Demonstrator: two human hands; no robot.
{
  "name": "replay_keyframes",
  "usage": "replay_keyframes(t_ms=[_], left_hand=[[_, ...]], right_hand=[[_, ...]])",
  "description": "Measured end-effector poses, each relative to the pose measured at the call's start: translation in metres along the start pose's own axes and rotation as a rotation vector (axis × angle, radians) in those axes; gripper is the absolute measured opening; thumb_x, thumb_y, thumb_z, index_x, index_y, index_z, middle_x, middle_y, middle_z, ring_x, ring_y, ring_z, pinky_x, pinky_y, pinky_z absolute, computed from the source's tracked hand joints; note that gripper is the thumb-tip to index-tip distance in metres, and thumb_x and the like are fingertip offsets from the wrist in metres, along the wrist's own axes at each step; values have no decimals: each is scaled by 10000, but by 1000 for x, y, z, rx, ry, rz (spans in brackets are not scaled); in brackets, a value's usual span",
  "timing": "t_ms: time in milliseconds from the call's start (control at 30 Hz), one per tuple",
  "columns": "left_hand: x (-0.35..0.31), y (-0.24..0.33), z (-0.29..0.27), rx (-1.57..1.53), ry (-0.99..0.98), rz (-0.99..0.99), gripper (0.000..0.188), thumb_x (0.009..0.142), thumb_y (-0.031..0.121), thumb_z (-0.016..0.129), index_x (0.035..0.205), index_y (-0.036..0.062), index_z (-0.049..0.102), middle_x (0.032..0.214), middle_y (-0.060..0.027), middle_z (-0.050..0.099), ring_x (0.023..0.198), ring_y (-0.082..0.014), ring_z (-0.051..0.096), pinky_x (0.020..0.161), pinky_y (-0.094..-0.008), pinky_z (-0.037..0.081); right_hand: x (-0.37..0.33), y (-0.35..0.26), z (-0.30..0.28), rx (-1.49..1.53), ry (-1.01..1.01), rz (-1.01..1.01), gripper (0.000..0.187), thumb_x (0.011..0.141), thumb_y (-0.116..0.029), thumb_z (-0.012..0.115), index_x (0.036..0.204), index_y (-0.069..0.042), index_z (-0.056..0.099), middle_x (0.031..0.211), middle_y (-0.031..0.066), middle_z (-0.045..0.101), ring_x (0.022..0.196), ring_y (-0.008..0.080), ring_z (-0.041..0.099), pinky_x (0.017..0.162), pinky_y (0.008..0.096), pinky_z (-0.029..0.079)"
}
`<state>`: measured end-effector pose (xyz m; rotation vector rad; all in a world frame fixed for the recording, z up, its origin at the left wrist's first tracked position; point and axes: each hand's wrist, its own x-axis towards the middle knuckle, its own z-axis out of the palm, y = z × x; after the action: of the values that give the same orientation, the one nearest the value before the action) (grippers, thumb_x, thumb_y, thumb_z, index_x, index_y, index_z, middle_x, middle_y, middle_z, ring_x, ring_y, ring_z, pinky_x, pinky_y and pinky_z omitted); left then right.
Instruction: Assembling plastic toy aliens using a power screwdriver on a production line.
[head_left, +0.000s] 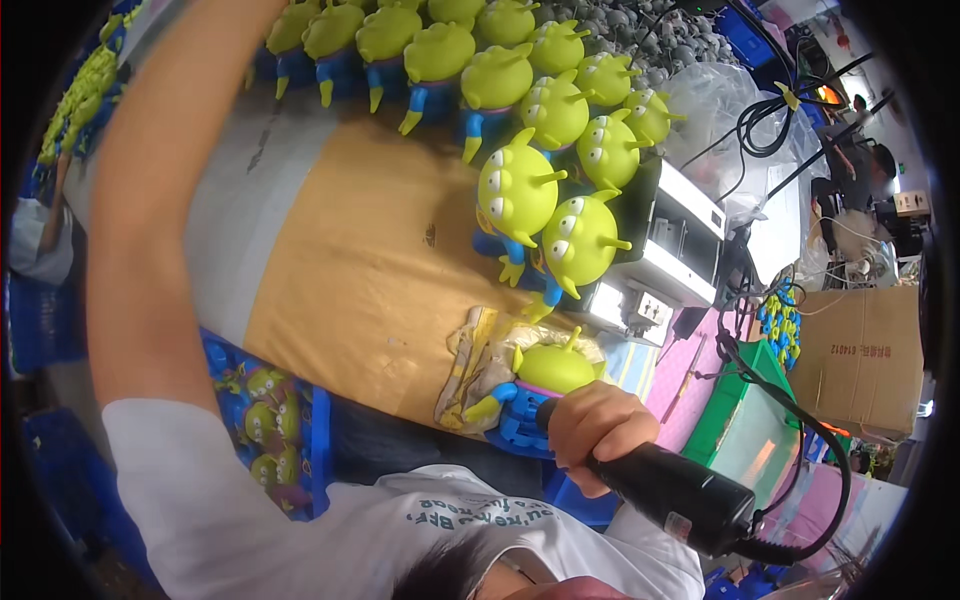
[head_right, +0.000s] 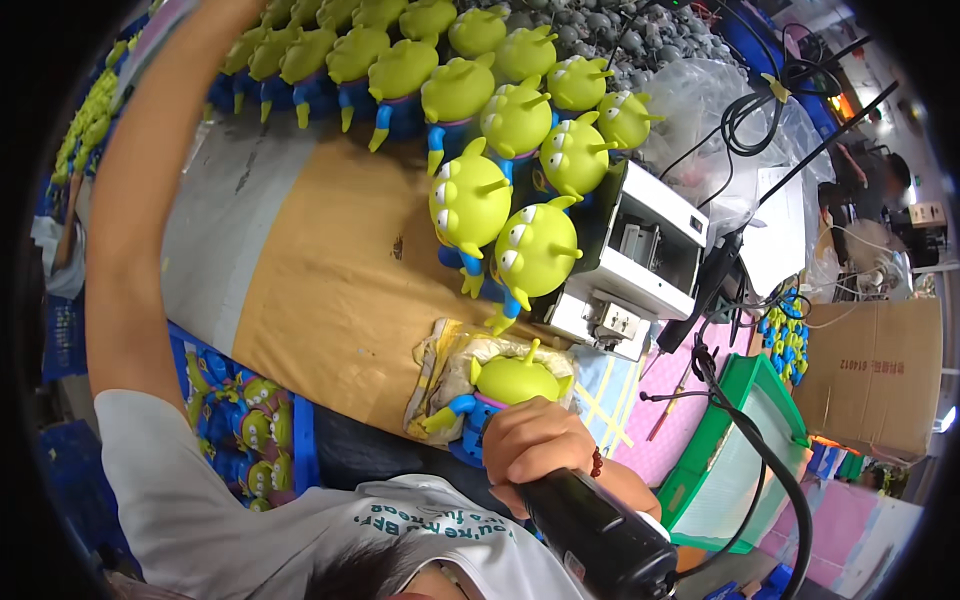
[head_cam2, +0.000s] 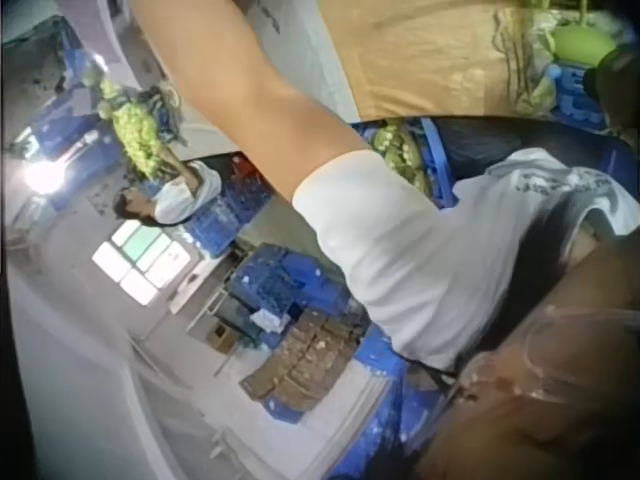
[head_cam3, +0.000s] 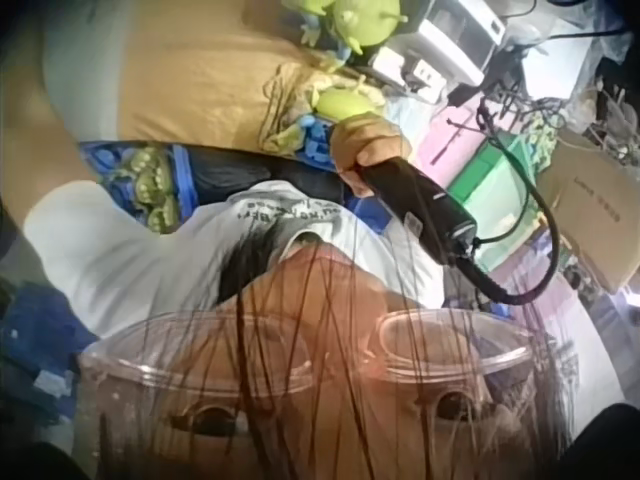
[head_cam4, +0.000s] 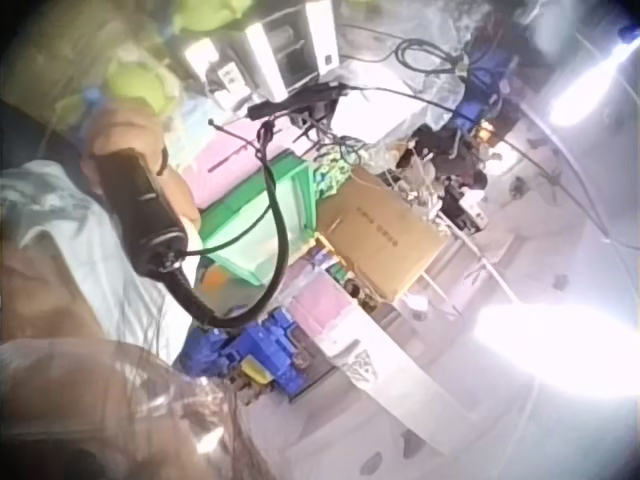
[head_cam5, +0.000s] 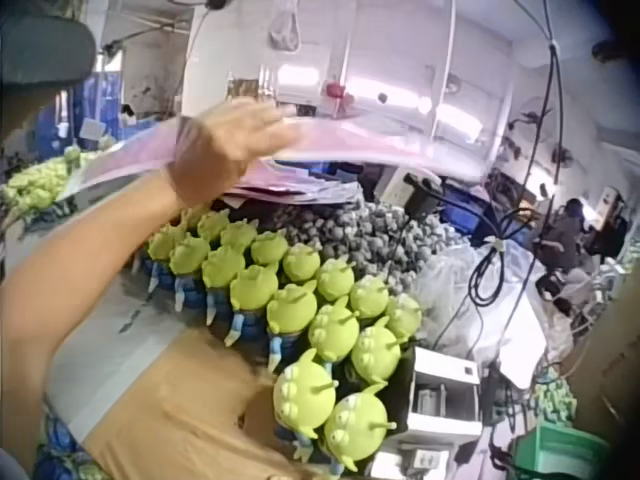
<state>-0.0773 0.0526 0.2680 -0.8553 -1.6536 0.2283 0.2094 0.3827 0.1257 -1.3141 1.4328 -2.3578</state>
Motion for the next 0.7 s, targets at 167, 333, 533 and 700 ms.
replay_keyframes(t_ms=[167,333,533,700], left_hand=[[-78,31,30,-94,-250,62,407,795,140,558,1185,194,665,1187,-155,650,991,-324,664,861,-428,529],[-131,26,67,-180,-454,47,459,805,171,521,1252,212,620,1237,-154,619,1085,-366,615,937,-469,472],[-152,-34,137,536,-630,-426,464,899,186,483,1361,211,522,1519,-107,325,1338,-457,330,996,-625,353],[-106,30,76,288,-823,-736,408,941,209,489,1343,147,513,1453,-121,381,1300,-417,368,973,-614,374]], right_hand=[[2,2,-1,-14,-15,1,548,774,-27,740,1266,-88,507,683,75,617,532,229,595,487,333,492],[4,2,-2,22,-16,-8,546,849,-85,695,1335,-151,457,736,94,629,566,263,606,501,362,488],[6,-1,1,52,-47,33,432,822,-74,731,1202,-107,529,768,101,633,588,261,606,518,357,492],[1,4,5,-12,-56,-45,404,809,-96,755,1147,-63,536,711,92,614,564,248,596,498,346,488]])
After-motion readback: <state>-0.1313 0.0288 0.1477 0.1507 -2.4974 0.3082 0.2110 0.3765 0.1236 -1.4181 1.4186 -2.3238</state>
